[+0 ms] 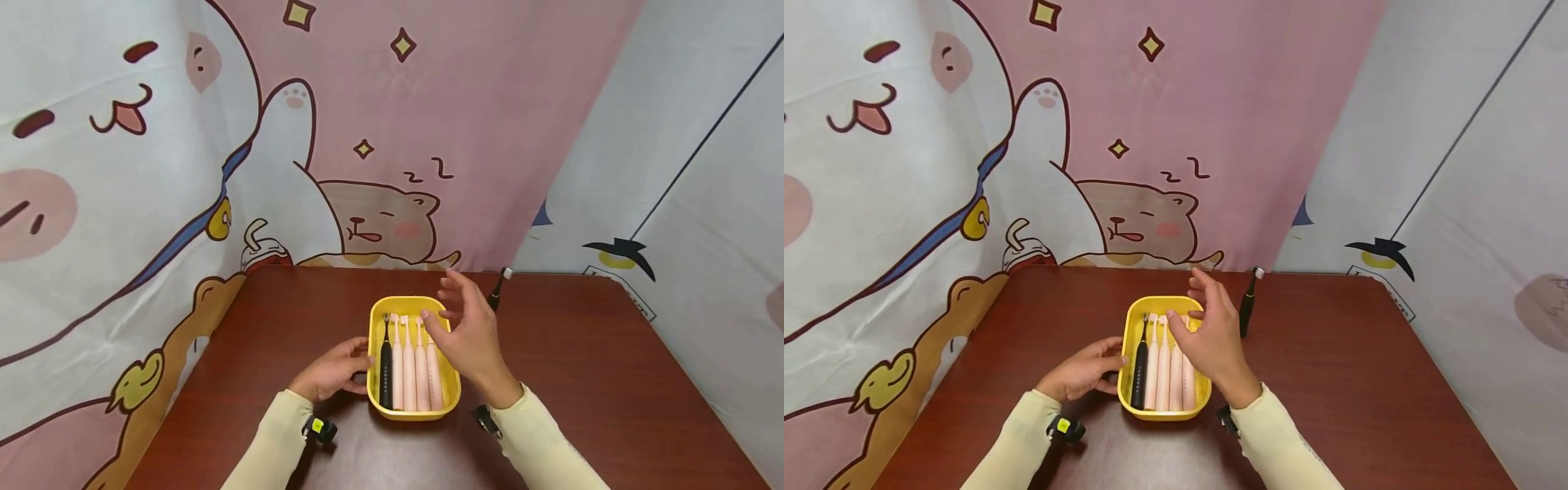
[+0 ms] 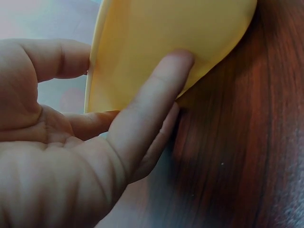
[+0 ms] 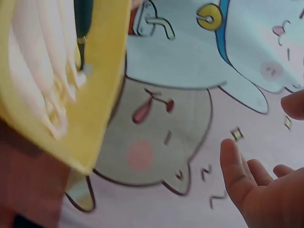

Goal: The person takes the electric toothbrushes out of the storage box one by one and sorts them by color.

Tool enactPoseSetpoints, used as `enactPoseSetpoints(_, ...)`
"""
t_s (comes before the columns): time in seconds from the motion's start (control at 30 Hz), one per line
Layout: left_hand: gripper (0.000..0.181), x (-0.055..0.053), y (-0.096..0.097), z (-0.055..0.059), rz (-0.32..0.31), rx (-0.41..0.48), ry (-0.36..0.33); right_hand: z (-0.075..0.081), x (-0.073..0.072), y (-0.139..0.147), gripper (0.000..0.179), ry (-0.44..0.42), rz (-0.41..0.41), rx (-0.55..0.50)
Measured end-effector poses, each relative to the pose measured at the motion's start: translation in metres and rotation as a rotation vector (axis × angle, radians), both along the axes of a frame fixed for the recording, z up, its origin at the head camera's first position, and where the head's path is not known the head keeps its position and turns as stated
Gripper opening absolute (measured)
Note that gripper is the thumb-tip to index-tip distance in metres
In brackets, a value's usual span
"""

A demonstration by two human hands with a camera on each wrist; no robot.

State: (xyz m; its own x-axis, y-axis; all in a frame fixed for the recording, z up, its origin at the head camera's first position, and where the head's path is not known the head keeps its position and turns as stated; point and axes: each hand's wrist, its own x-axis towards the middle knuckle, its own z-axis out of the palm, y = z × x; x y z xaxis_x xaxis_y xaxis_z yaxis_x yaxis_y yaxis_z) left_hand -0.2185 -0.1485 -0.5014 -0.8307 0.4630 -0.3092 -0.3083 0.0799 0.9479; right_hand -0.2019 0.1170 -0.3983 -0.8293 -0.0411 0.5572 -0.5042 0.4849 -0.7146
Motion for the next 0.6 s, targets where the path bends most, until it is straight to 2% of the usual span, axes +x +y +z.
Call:
enactPoseSetpoints(0.23, 0.053, 0.000, 0.001, 0.002, -0.008, 0.013, 0.012, -0.021, -0.010, -0.021, 0.075, -0.174, 0.051, -0.002)
enactPoseSetpoints(0.6, 0.053, 0.000, 0.000, 0.002, -0.007, 0.028, 0.014, -0.042, -0.019, -0.030, 0.069, -0.413, 0.025, 0.021)
